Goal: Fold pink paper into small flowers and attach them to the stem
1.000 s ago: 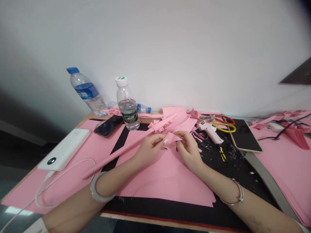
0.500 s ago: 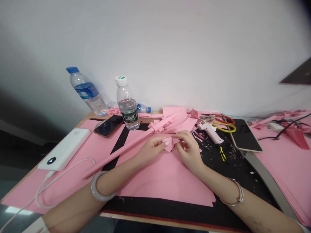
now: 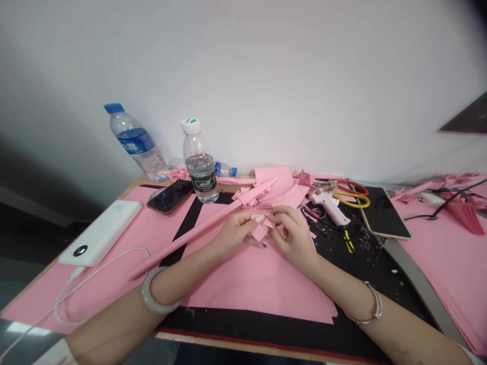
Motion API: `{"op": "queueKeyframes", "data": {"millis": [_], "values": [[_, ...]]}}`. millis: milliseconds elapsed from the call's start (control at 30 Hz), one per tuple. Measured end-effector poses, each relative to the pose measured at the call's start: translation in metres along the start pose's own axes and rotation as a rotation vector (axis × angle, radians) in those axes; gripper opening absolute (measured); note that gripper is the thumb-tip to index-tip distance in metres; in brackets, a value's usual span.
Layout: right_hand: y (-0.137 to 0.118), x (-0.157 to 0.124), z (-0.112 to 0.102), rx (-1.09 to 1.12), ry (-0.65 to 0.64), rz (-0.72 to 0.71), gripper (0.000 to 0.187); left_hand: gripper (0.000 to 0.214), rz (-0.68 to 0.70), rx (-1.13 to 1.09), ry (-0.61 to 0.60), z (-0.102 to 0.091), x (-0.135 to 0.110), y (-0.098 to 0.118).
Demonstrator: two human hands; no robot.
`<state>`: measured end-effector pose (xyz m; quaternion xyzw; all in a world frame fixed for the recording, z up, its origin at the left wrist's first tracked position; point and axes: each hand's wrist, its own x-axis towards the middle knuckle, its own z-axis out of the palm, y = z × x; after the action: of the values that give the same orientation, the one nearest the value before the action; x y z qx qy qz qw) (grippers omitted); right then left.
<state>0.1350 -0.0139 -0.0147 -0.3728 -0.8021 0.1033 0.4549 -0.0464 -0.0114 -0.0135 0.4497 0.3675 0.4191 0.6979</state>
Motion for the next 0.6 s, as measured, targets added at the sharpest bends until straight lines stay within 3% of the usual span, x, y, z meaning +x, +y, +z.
{"op": "queueKeyframes", "data": {"millis": [167,333,500,600], "values": [[-0.0015,-0.0032,-0.0007,-0.075,-0.120,-0.052,0.042,0.032,0.003,-0.097,0.017,-0.0043,0.0046,-0.0023],[-0.0015,-0.0048,-0.0015,-0.162,-0.153,-0.073,0.049,0.029,-0.013,-0.084,-0.035,-0.0028,0.0040,0.0022],[-0.0014,-0.0043,-0.0018,-0.087,-0.144,-0.050,0.042,0.032,-0.003,-0.025,-0.008,-0.0031,0.0041,0.0044],[-0.0016,-0.0032,-0.0014,0.017,-0.100,0.107,0.032,0.034,-0.001,0.041,0.002,-0.0035,0.0044,0.0054]]}}
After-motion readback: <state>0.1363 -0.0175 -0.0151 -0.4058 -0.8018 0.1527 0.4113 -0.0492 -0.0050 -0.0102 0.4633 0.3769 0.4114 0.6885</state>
